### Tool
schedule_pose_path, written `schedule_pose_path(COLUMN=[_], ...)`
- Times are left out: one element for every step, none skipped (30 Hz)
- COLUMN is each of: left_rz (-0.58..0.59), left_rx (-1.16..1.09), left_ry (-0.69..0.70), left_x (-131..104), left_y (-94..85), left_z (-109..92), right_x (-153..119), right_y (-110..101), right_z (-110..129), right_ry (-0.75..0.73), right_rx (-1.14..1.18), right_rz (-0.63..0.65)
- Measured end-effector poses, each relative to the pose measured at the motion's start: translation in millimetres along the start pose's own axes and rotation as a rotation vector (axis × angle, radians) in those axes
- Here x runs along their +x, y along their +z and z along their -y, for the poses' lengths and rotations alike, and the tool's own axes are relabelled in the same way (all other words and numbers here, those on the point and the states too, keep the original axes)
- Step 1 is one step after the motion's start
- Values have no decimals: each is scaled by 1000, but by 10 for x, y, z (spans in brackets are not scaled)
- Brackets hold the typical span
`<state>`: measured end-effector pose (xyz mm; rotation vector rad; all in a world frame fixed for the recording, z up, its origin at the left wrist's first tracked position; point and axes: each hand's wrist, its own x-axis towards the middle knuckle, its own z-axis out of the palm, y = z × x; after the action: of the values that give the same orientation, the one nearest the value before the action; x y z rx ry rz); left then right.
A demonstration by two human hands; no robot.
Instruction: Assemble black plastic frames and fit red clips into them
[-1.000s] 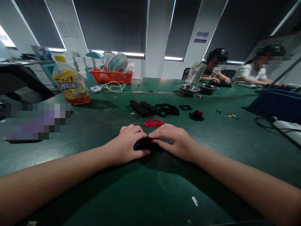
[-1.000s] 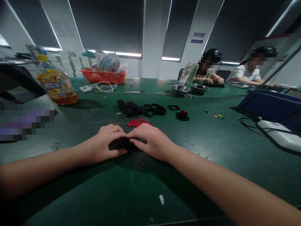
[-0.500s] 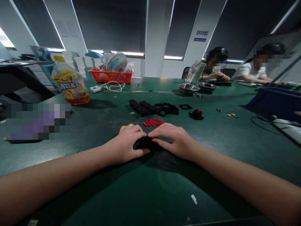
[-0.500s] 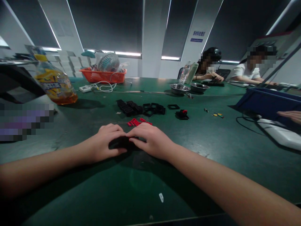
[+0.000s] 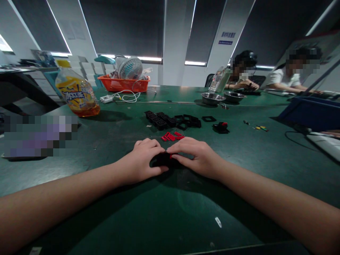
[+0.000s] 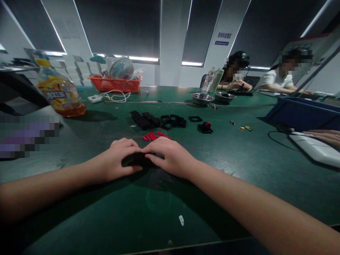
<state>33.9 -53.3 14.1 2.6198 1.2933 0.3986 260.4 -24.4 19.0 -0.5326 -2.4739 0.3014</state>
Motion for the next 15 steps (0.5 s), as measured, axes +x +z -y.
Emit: schedule_pose_path(left_rz=[0, 1, 2, 4, 5, 5, 4, 0, -3, -4, -4, -3, -1, 0, 2], left_rx=[-1, -3, -5, -8, -10, -12, -14, -16, -16, -16, -17, -17, -16, -16, -15], left_ry=[0, -1, -1, -1, -1, 0, 1, 2, 3, 4, 5, 5, 5, 4, 3], left_x=[0, -1, -2, -3, -4, -5, -6, -7, -8, -8, -8, -8, -7, -6, -5], left_y=[-1, -2, -3, -4, -5, -6, -5, -4, -2, 1, 3, 5, 5, 5, 3], left_z=[-1, -2, -4, -5, -7, -7, -7, -6, -5, -3, -1, 1, 2, 3, 1], right_x=[1, 3, 4, 4, 4, 4, 2, 1, 0, -1, -1, 0, 1, 3, 4], right_y=[0, 0, 0, 0, 1, 2, 3, 5, 7, 8, 10, 11, 12, 12, 11], right_z=[0, 0, -1, -1, -3, -5, -7, -9, -10, -11, -11, -9, -7, -4, -2], right_ry=[-3, -7, -14, -22, -27, -28, -26, -22, -17, -12, -9, -8, -8, -7, -8], right_rx=[0, 0, 1, 2, 2, 2, 1, -1, -3, -4, -4, -3, -1, 1, 3], right_rz=[-3, -5, -7, -8, -8, -9, -11, -13, -15, -13, -10, -6, -2, 0, 2])
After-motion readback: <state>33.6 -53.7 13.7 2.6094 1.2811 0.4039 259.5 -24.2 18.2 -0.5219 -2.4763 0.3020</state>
